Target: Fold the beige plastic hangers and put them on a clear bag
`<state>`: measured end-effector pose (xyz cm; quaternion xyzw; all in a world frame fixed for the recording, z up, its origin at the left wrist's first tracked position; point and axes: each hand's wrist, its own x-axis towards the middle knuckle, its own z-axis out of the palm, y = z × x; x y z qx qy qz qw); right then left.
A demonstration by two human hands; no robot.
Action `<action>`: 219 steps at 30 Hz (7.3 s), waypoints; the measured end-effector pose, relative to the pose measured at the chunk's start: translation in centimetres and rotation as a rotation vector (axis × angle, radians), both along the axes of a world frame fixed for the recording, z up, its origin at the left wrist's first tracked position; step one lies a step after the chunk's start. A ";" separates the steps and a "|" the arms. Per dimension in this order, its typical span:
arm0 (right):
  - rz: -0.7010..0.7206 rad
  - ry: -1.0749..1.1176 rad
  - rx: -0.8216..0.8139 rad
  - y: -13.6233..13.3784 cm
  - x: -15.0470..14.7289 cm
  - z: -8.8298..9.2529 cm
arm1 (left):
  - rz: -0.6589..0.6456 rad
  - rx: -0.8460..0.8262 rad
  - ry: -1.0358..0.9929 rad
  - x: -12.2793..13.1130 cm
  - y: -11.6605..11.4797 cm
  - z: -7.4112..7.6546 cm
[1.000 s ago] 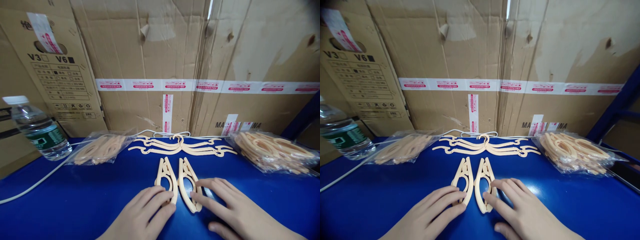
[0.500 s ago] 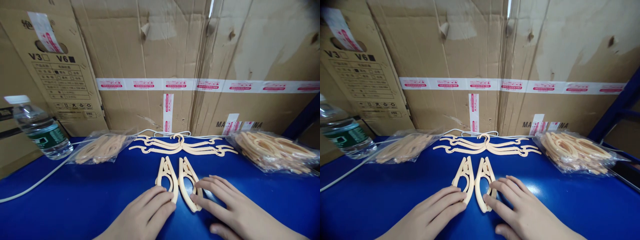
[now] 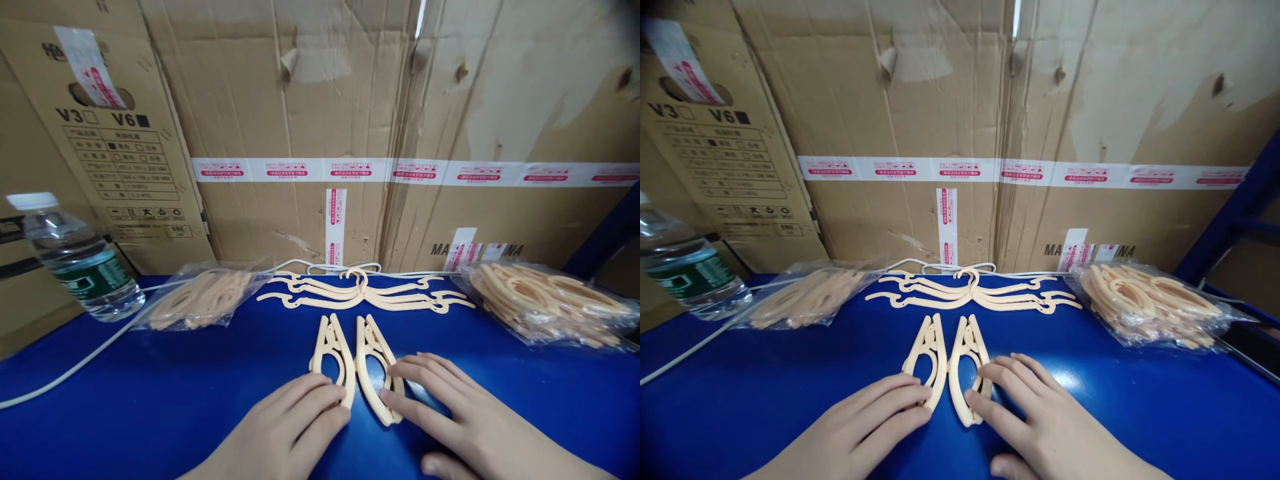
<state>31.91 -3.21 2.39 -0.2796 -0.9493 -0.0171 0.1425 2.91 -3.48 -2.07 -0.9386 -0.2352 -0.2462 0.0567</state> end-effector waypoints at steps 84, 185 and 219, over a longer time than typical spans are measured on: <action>-0.497 0.019 -0.092 6.2 6.1 -3.1 | 0.331 -0.875 -0.566 -0.1 0.8 2.6; -0.415 0.945 -0.688 1.8 2.2 0.0 | 0.272 -1.108 -0.956 0.0 1.6 2.2; -0.228 0.532 -1.032 -1.4 1.9 -0.7 | -0.012 -0.854 -0.598 1.6 -2.5 4.9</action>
